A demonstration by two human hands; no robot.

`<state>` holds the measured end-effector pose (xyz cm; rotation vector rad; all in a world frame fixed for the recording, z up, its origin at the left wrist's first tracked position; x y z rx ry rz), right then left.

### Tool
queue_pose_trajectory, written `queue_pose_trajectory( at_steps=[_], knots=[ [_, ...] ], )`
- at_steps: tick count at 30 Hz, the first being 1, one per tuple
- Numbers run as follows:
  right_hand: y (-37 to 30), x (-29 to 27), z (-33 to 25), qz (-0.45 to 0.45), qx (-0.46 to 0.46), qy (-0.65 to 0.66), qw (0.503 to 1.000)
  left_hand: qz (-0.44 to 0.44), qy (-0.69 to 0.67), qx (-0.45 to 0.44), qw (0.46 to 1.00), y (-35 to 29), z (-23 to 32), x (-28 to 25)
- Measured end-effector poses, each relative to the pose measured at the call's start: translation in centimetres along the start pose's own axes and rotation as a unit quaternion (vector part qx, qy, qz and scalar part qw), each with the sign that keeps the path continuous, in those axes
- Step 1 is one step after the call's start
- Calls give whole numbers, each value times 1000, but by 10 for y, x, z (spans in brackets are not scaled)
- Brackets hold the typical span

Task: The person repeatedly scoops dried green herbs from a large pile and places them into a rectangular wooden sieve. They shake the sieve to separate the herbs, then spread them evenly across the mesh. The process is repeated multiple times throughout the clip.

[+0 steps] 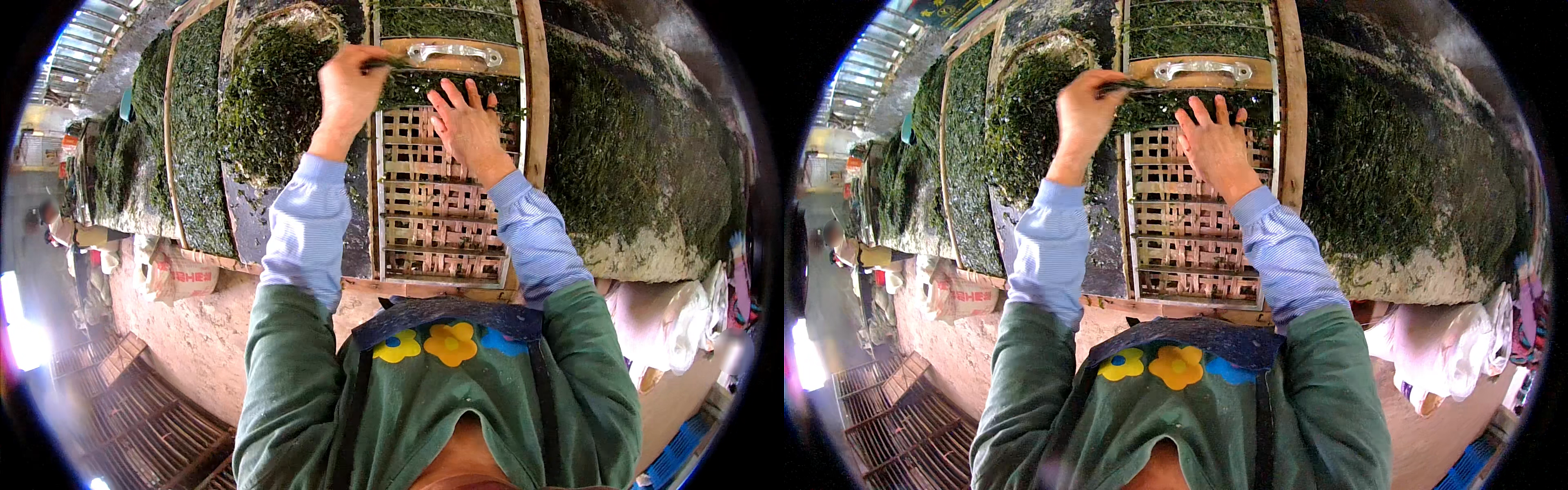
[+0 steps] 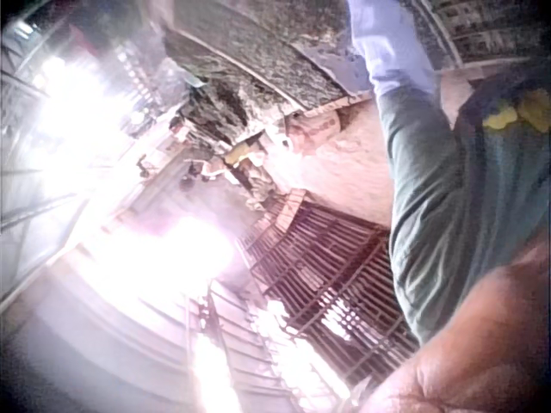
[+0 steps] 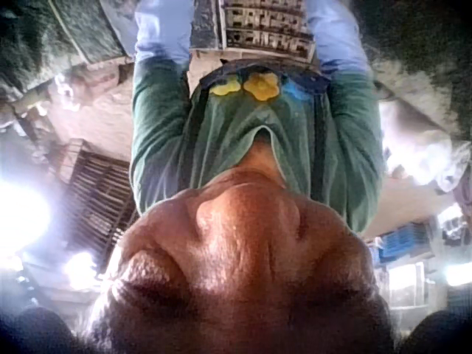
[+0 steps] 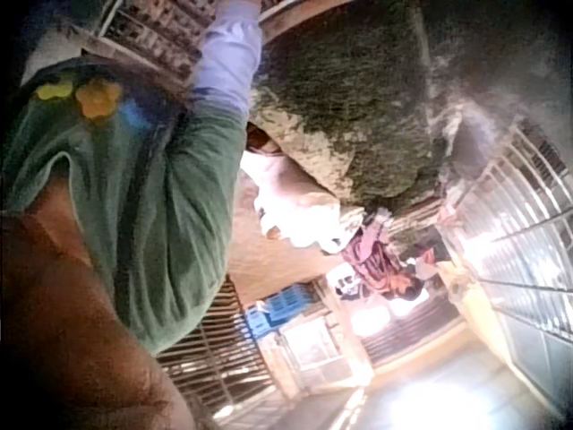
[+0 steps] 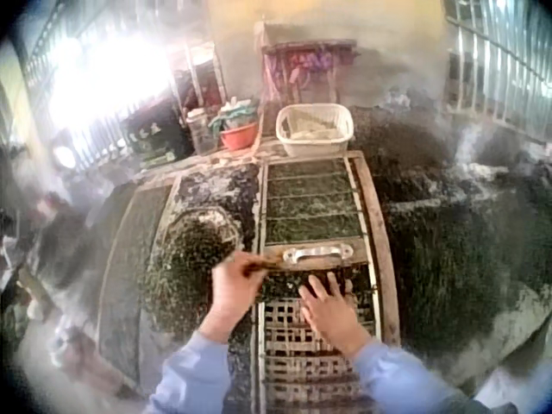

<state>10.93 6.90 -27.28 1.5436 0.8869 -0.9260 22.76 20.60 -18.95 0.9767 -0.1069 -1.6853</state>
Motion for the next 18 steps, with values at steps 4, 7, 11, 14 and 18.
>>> queue_pose_trajectory(
  at_steps=[4, 7, 11, 14, 18],
  knots=[
    [7, -19, -4, -46, 14, 22, 999, -138, 242, 104, 955, -17, -10, 15],
    [16, -21, -18, 26, -99, 53, 993, -176, 404, 114, 891, -23, -29, 4],
    [27, 10, -31, -9, -131, 78, 988, -167, 342, 104, 919, -23, -48, 1],
    [34, 12, -35, -84, -99, 65, 989, -117, 372, 177, 904, -22, -42, 7],
    [31, 18, -33, -85, -93, 62, 990, -181, 349, 110, 913, 0, -12, 36]
  ],
)
Point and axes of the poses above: each hand's wrist, its own y-axis towards the middle knuckle, its own x-axis out of the palm, z = x × y, the point moved 5 cm from there along y, towards the middle knuckle, and after that the axes turned 6 degrees about z, right-handed, at the moved point
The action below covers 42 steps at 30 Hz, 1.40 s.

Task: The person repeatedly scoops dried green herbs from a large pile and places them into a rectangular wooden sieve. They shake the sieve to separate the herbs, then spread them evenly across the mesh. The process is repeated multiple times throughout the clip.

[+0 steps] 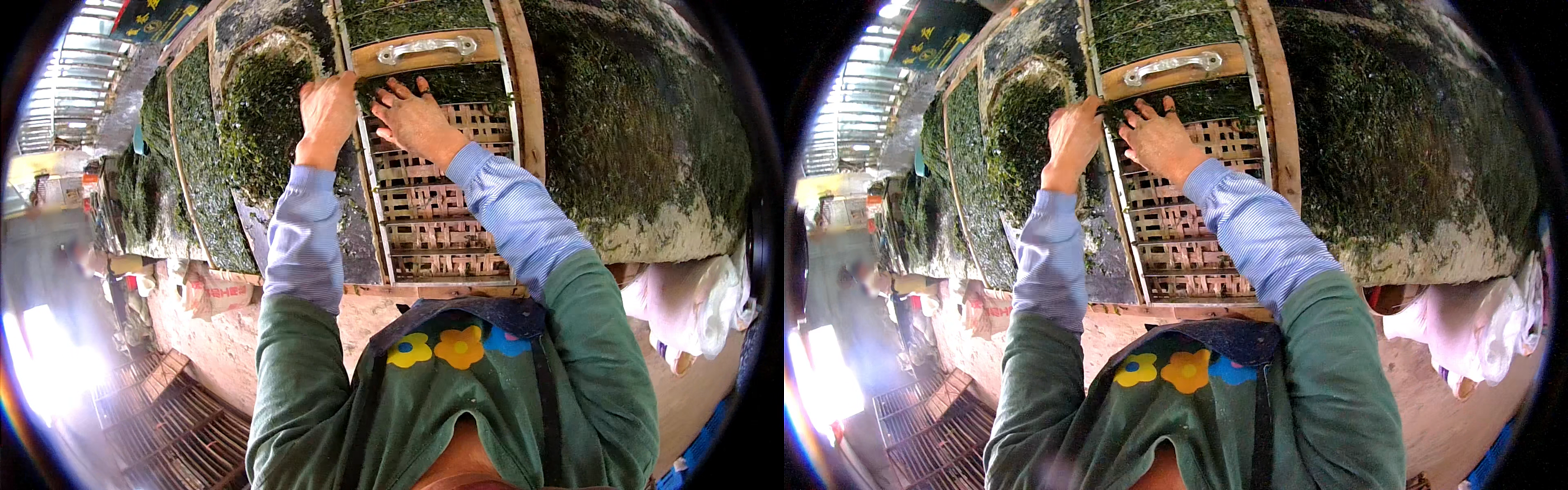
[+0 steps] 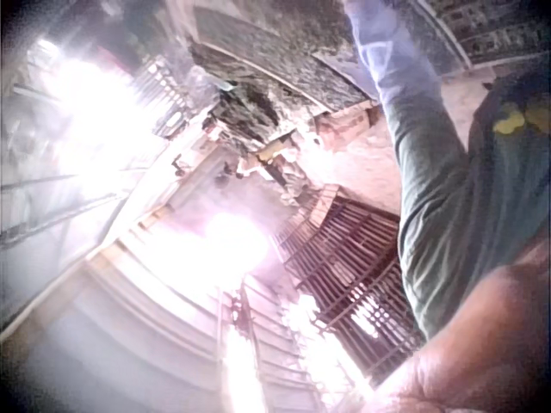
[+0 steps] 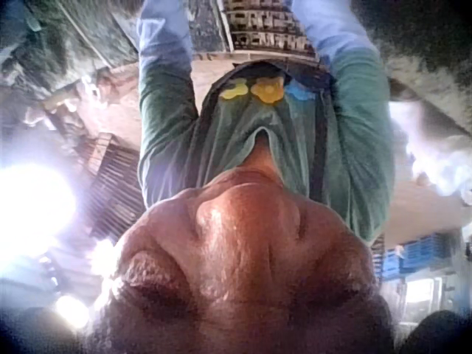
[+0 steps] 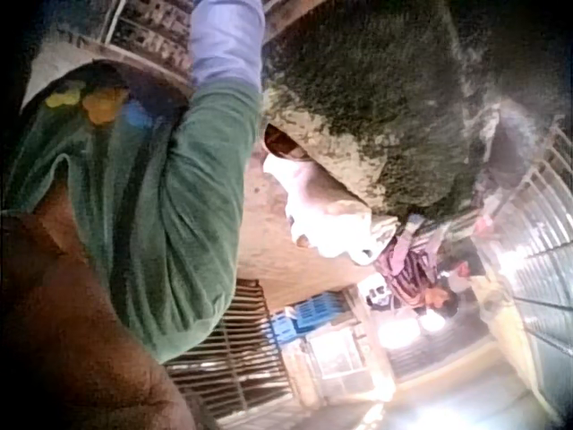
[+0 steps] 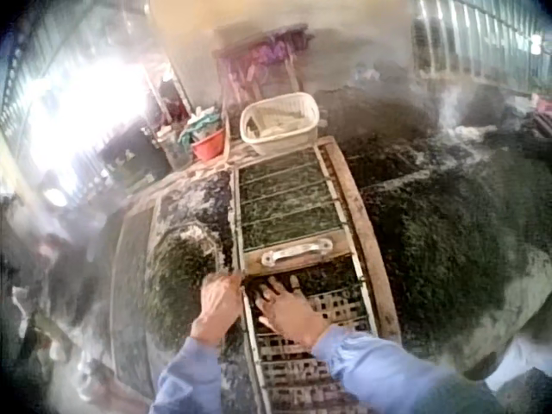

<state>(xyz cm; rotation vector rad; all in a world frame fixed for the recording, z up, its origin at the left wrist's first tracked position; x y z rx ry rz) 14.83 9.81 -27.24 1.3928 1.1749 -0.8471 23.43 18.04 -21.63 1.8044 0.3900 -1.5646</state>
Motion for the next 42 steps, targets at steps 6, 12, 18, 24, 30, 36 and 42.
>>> queue_pose_trajectory(
  at_steps=[6, 12, 18, 24, 30, 36, 42],
  knots=[
    [-3, 4, 2, -26, 47, 71, 996, -29, -322, 42, 945, 49, 67, -20],
    [-3, 1, 6, -27, 67, 66, 995, 75, -279, -83, 954, 16, 3, 16],
    [-17, -13, 17, 67, 46, 20, 996, 133, -205, -137, 960, -27, -1, 55],
    [-12, -33, 4, 108, 54, -34, 992, 156, -161, -68, 972, -17, -1, 57],
    [-14, -18, 18, 132, 45, 33, 990, 104, -163, -91, 977, -15, -8, 60],
    [-40, -63, 75, 118, 174, 15, 977, 63, -168, 100, 979, -33, 25, 37],
    [-68, -83, 123, 232, 220, 210, 924, -57, -6, 126, 990, -31, 36, 40]
  ],
)
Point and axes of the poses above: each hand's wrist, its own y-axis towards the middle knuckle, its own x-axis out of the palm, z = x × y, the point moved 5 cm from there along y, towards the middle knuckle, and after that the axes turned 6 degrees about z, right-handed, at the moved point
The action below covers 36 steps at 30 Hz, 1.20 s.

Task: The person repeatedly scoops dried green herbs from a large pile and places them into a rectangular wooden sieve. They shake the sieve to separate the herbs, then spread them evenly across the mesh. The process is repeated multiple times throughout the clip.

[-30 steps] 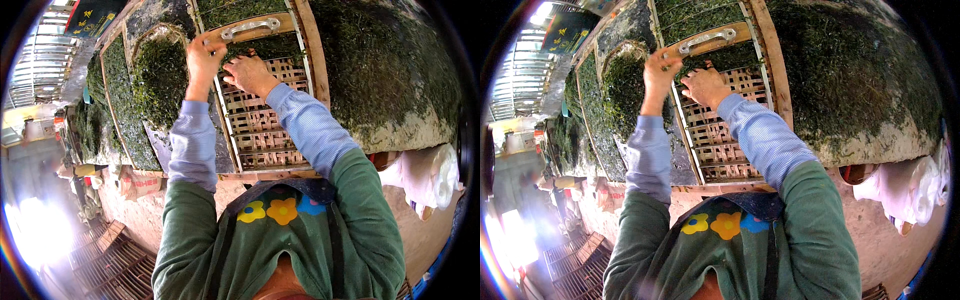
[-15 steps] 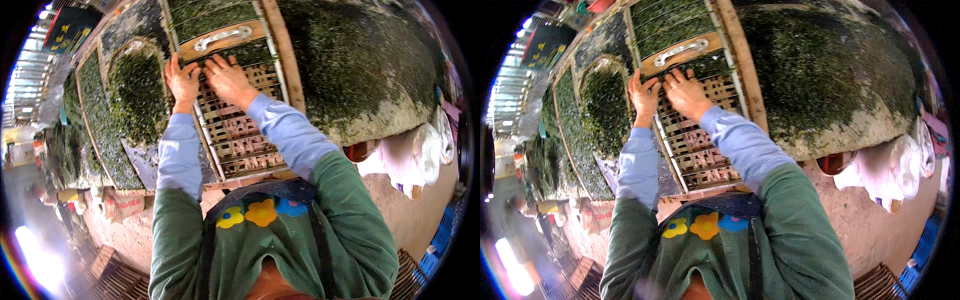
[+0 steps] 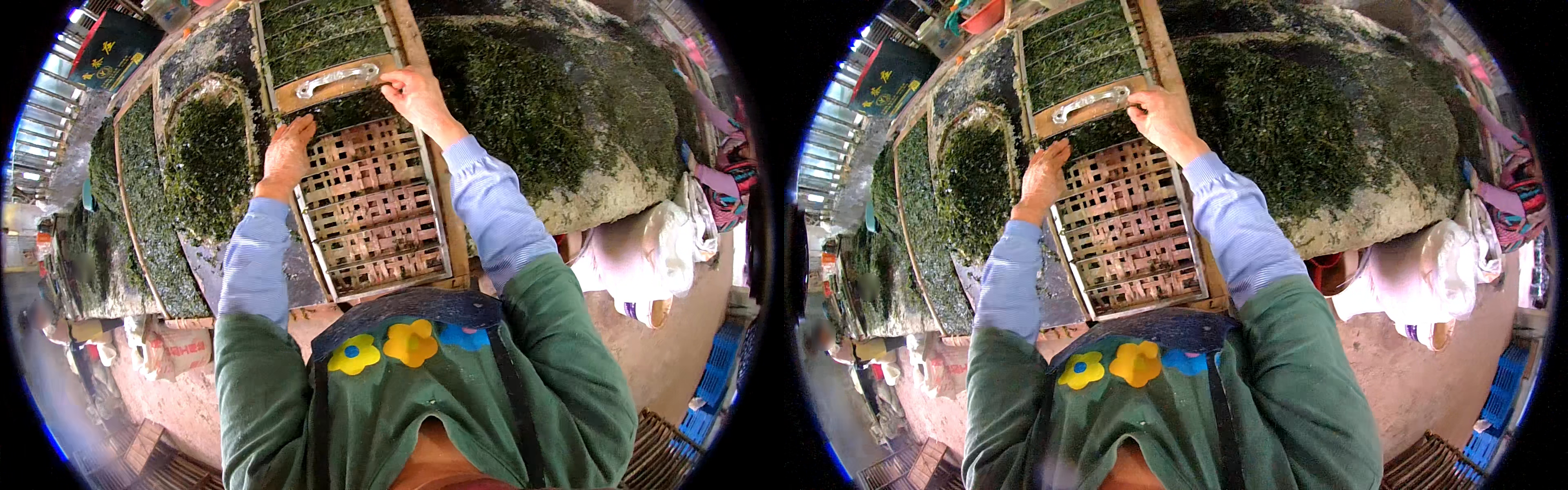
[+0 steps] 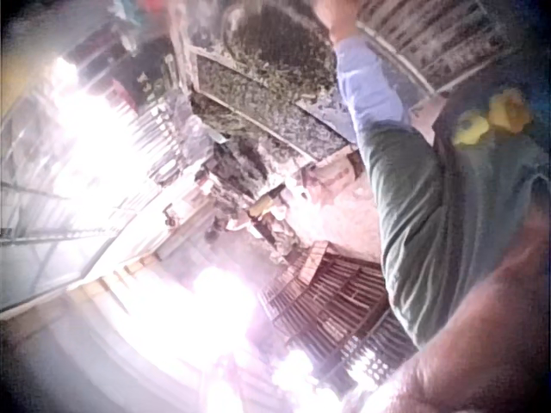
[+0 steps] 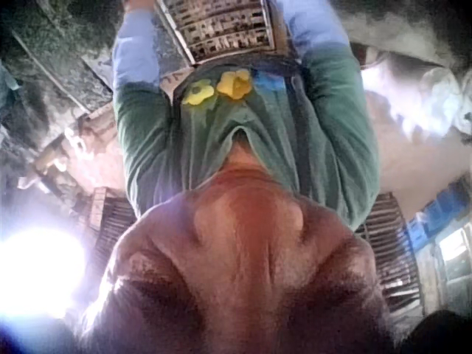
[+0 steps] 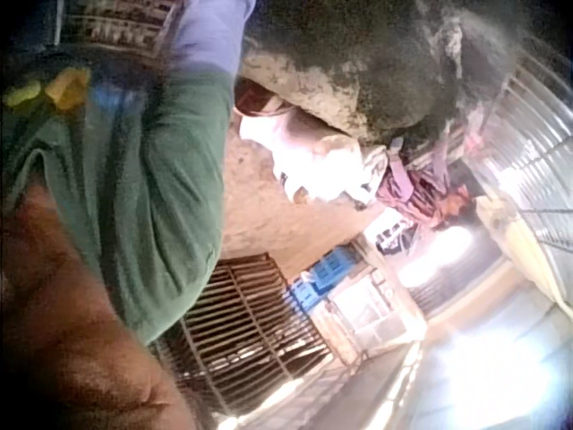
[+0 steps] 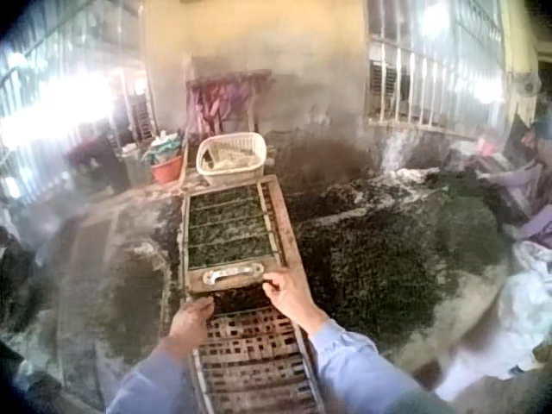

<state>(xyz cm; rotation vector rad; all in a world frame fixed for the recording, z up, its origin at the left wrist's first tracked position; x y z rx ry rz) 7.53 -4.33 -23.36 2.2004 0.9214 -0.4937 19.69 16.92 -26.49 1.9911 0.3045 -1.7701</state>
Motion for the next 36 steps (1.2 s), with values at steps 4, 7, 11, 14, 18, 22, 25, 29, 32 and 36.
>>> queue_pose_trajectory(
  at_steps=[4, 7, 11, 14, 18, 22, 25, 29, 32, 36],
  knots=[
    [-31, -26, 7, -26, -109, -95, 989, -25, -15, -14, 999, 11, 6, -11],
    [-45, -10, -5, -27, -250, -213, 944, -78, -22, -35, 996, 25, 7, -16],
    [-31, 5, -11, -101, -294, -152, 938, 10, -150, -91, 984, 35, -15, -15],
    [-19, 21, 5, -83, -233, -86, 965, -59, -8, -121, 991, 43, 14, -25],
    [-10, 31, 5, -103, -41, -199, 974, -130, 111, -143, 975, 74, 33, -37],
    [-10, 23, 6, -147, -13, -99, 984, -104, -63, -170, 978, 89, 37, -17],
    [-23, -36, 29, -8, -66, -2, 998, -62, -132, -191, 971, 80, 38, 7],
    [-53, -133, 119, 168, 68, -31, 983, -103, -93, -200, 970, 75, 52, 7],
    [-55, -175, 168, 204, 134, -54, 968, -92, -97, -183, 974, 76, 49, 11],
    [-26, -163, 159, 136, 116, -109, 978, -67, -270, -104, 955, 72, 25, -2]
  ],
)
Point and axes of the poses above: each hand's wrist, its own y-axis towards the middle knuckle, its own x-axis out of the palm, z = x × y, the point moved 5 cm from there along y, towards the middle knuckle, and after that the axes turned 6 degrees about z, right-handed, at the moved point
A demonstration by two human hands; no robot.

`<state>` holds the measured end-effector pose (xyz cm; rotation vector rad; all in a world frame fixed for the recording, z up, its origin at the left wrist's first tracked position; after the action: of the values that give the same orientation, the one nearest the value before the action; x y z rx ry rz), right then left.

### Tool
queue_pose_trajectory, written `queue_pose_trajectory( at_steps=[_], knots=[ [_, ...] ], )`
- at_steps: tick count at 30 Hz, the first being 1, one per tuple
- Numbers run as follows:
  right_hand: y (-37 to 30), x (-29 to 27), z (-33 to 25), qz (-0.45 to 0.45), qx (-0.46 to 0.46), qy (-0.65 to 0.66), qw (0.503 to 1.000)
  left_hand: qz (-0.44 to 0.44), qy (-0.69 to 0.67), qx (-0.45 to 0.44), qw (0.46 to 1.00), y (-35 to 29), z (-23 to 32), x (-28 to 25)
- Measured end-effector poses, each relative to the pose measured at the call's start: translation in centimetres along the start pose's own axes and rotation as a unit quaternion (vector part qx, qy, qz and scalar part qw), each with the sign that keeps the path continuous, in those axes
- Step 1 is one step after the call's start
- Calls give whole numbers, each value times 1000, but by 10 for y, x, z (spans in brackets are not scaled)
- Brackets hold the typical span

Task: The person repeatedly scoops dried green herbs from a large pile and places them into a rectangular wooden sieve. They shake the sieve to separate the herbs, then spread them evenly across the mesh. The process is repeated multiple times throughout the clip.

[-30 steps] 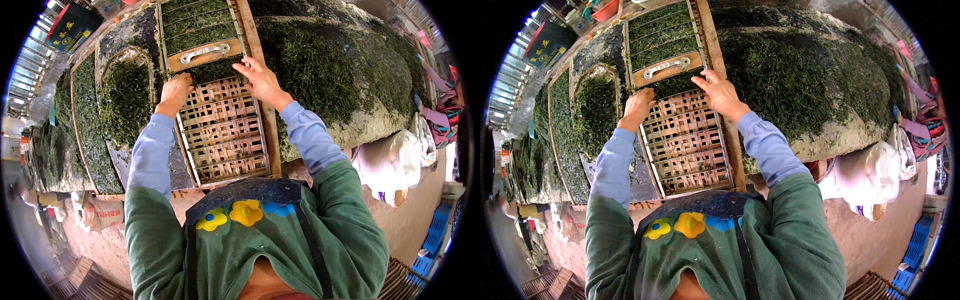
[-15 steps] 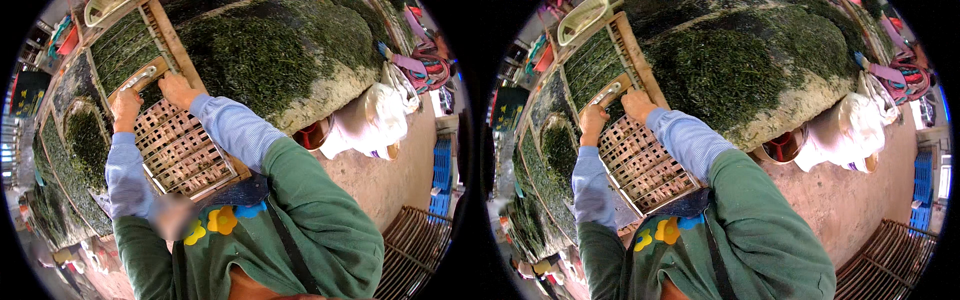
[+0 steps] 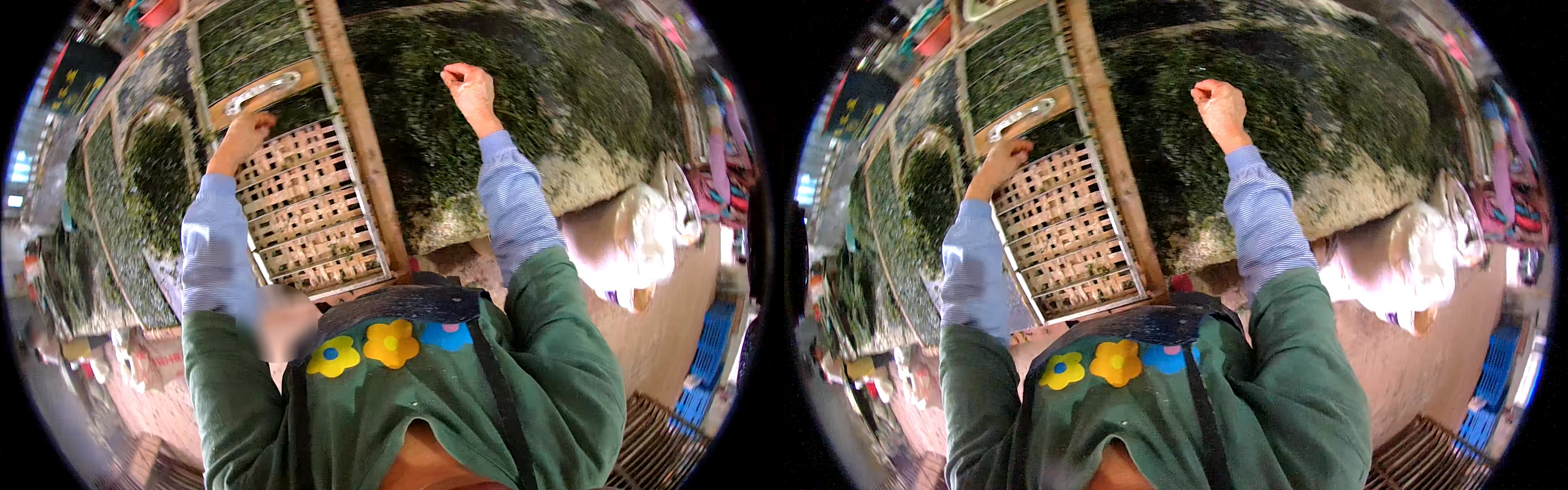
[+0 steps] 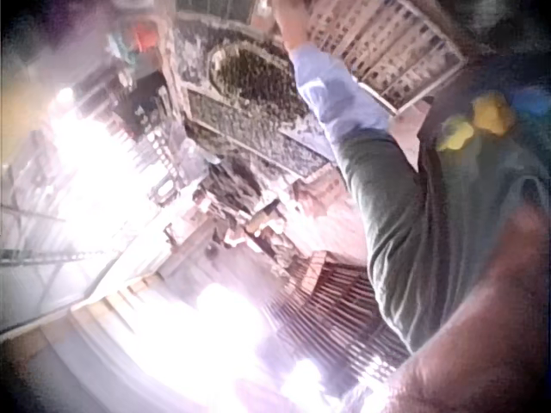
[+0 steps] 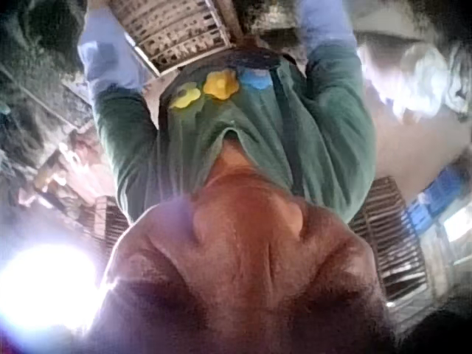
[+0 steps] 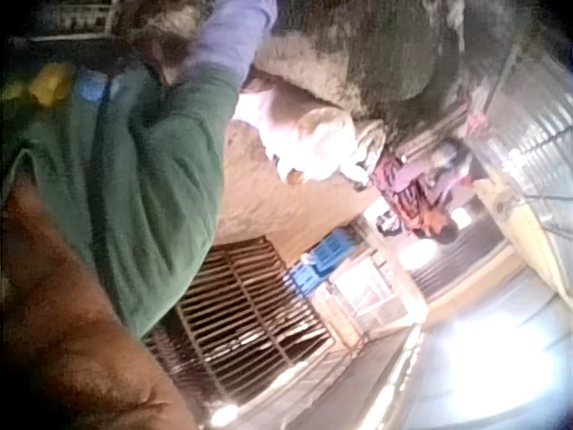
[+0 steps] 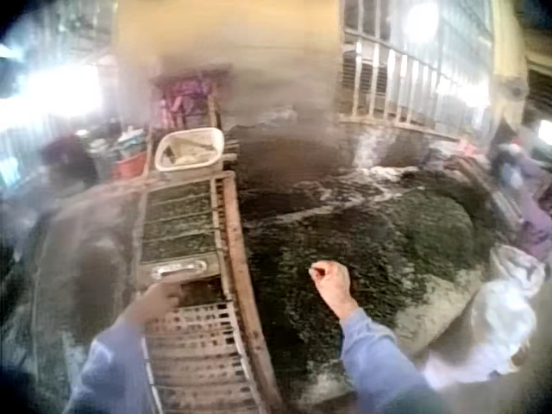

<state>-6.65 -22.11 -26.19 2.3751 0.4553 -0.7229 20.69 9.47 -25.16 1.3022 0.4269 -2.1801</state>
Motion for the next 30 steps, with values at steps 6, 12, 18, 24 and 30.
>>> queue_pose_trajectory(
  at_steps=[6, 12, 18, 24, 30],
  knots=[
    [-14, 64, -60, -84, -298, -208, 928, 222, 105, -80, 966, -32, 10, -60],
    [10, 67, -34, -16, -226, -13, 974, 85, 362, -29, 928, -71, -21, 25],
    [5, 59, -162, -55, -67, 244, 966, 135, 264, -36, 954, -75, -29, 28],
    [-25, 118, -232, -209, -112, 229, 944, 140, 238, -23, 961, -76, -24, 25],
    [-82, 148, -193, -124, -415, -138, 891, 164, 204, -6, 965, -77, -30, 24]
  ],
)
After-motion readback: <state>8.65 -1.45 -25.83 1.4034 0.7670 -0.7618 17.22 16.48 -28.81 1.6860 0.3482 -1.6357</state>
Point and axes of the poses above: each hand's wrist, its own y-axis towards the middle knuckle, its own x-axis out of the palm, z = x × y, the point moved 5 cm from there along y, towards the middle knuckle, and after that the axes turned 6 degrees about z, right-handed, at the moved point
